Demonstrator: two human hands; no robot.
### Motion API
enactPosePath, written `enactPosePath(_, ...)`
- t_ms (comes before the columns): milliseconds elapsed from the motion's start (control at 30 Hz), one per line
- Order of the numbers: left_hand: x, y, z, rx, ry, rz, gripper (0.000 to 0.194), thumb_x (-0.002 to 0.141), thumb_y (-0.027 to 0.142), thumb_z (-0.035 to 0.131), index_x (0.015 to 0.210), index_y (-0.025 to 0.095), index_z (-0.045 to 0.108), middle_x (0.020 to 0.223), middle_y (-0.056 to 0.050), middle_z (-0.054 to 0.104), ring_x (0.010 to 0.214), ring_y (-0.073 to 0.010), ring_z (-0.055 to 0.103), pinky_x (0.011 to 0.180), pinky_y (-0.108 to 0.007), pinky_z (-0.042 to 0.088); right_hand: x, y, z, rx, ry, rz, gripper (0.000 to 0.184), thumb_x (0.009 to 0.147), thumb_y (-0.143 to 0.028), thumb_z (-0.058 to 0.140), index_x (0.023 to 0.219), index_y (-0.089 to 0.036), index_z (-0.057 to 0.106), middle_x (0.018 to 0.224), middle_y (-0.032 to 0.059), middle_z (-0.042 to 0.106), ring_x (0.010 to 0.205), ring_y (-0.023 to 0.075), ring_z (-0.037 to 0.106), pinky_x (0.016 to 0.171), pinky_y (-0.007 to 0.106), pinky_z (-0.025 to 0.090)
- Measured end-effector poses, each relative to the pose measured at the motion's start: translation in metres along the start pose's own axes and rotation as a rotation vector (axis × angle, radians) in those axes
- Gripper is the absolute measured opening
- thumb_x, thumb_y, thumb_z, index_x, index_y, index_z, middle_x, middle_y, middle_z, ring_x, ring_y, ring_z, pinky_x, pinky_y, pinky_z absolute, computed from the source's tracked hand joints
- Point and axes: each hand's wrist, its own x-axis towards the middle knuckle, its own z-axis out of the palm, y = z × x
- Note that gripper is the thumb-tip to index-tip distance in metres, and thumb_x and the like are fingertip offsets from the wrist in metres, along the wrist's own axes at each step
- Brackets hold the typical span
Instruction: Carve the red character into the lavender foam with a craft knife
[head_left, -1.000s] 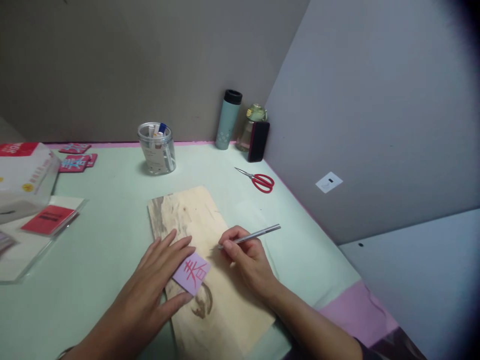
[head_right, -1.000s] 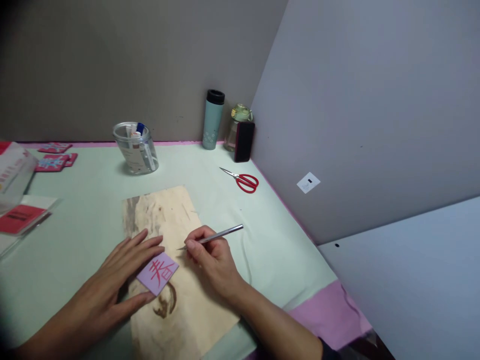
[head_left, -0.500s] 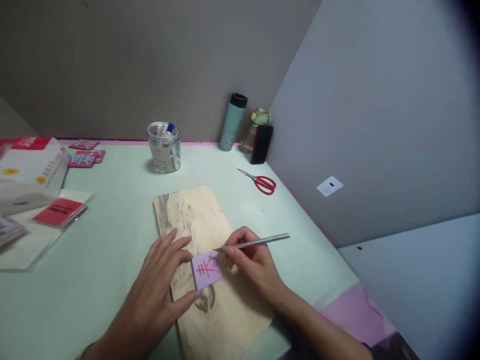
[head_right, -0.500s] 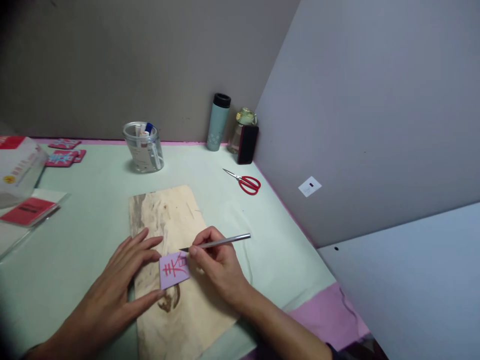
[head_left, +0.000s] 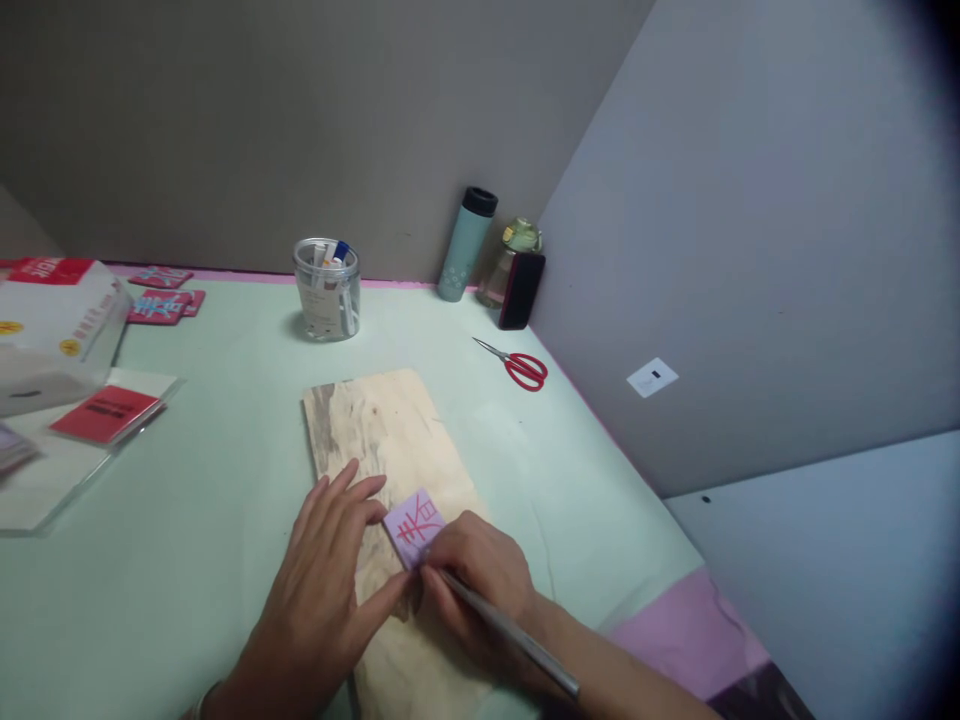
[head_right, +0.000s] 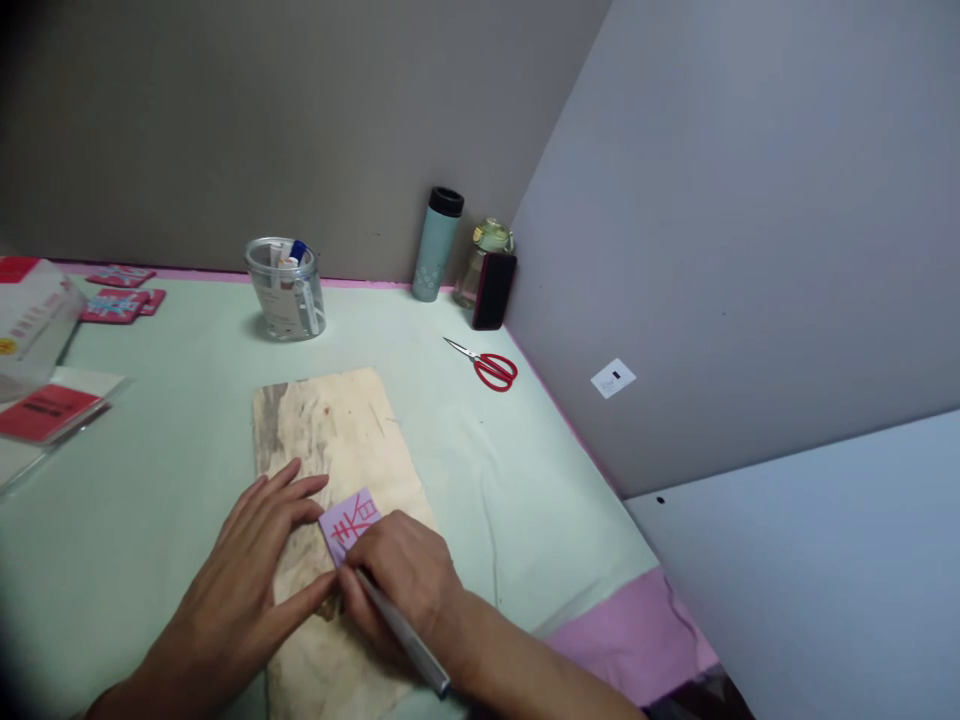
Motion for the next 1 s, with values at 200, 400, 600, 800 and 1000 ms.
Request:
enactPosePath(200,0.000,0.002,-0.002,-0.021,0.003,-0.014,0.027,0.096,0.030,0.060,0.119,0.023,0.049,0.141,-0.013,0.060,0.152,-0.0333,0.039,0.124,-0.062,0.030,-0.003,0.009,0.007,-0.065,0.022,-0.089,0.011,0.101,-0.016,0.054,0.093,-0.022,0.058,0.073,0.0044,0.067,0.063,0.0185,0.058,0.058,0.031,0.042)
enactPosePath(400,0.001,0.001,-0.001,-0.008,0.004,0.017,0.028,0.096,0.028,0.059,0.120,0.022,0.047,0.141,-0.015,0.059,0.151,-0.0335,0.039,0.121,-0.064,0.032,-0.003,0.011,0.012,-0.121,0.063,-0.141,0.012,0.103,-0.017,0.052,0.094,-0.021,0.058,0.072,0.0026,0.067,0.062,0.0170,0.059,0.058,0.030,0.043)
enactPosePath(600,0.001,0.001,0.002,0.006,0.030,0.040,0.025,0.097,0.028,0.057,0.118,0.020,0.048,0.138,-0.017,0.059,0.148,-0.0337,0.039,0.120,-0.063,0.032,0.002,0.011,0.014,-0.132,0.101,-0.192,0.016,0.106,-0.015,0.048,0.092,-0.018,0.057,0.070,0.0019,0.065,0.062,0.0153,0.056,0.057,0.028,0.042)
enactPosePath(800,0.002,0.000,0.002,0.032,0.027,0.048,0.026,0.096,0.029,0.059,0.118,0.019,0.049,0.138,-0.017,0.058,0.149,-0.0337,0.038,0.121,-0.060,0.030,0.002,0.011,0.013,-0.113,0.092,-0.179,0.019,0.105,-0.015,0.049,0.088,-0.019,0.056,0.069,0.0022,0.064,0.061,0.0157,0.054,0.057,0.029,0.041)
enactPosePath(1000,0.001,0.000,0.002,0.027,0.025,0.051,0.026,0.097,0.031,0.059,0.118,0.019,0.049,0.138,-0.018,0.058,0.149,-0.0337,0.038,0.121,-0.061,0.029,0.001,0.010,0.011,-0.120,0.055,-0.153,0.022,0.105,-0.015,0.047,0.086,-0.018,0.058,0.068,0.0028,0.062,0.061,0.0162,0.052,0.056,0.030,0.039)
